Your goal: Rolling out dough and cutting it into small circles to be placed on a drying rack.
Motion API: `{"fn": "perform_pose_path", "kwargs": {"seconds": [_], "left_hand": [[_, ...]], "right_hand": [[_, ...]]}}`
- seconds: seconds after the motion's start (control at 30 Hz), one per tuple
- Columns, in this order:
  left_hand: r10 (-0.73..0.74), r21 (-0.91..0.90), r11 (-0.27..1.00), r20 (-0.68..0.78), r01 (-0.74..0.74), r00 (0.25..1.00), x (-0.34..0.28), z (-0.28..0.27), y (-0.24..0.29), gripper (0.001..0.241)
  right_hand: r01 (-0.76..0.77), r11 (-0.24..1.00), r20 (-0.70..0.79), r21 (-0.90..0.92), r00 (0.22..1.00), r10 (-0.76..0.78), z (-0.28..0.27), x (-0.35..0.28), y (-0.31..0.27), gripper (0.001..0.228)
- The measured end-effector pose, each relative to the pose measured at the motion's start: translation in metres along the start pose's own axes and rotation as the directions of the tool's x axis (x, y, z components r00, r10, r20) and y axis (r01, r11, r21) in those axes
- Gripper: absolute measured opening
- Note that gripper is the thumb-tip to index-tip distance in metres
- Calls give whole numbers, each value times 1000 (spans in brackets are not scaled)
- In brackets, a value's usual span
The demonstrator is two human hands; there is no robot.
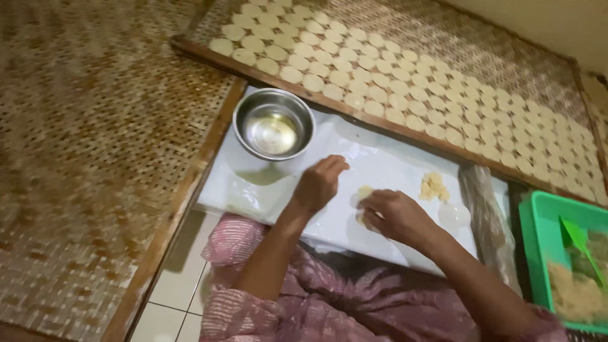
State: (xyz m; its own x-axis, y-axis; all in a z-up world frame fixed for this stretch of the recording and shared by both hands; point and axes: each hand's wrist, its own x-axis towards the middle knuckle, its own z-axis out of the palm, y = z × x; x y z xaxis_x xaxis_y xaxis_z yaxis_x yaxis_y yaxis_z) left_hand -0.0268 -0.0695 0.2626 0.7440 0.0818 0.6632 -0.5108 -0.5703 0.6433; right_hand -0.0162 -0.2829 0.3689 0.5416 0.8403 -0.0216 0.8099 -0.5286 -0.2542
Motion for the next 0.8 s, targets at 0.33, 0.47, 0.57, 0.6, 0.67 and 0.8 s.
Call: {"fn": "perform_pose_path", "kwargs": {"seconds": [0.33, 0.47, 0.57, 0.6, 0.67, 0.8], "left_hand": [[-441, -762, 445, 271, 470, 856, -10, 33, -36, 41], [-347, -766, -78, 621, 638, 703, -14, 18, -9, 74], [-281, -740, -233, 673, 631, 684, -20, 16, 5, 88], [-298, -758, -242, 652, 606, 697, -20, 13, 9, 86], [-313, -773, -250, 635, 583, 707, -19, 11, 13, 84], [-354, -796, -166, 599, 581, 718, -18, 8, 19, 79]], "right_hand": [[-544, 434, 332, 718, 816, 474, -17, 5, 25, 25], [-526, 212, 357, 824, 771, 528, -6, 9, 28, 22], [-453, 31, 366, 891, 757, 542, 0, 9, 35, 21], [-438, 15, 358, 899, 754, 551, 0, 9, 35, 22], [-419, -3, 348, 908, 751, 562, 2, 6, 36, 22], [-394, 61, 291, 917, 766, 573, 5, -1, 37, 24]]}}
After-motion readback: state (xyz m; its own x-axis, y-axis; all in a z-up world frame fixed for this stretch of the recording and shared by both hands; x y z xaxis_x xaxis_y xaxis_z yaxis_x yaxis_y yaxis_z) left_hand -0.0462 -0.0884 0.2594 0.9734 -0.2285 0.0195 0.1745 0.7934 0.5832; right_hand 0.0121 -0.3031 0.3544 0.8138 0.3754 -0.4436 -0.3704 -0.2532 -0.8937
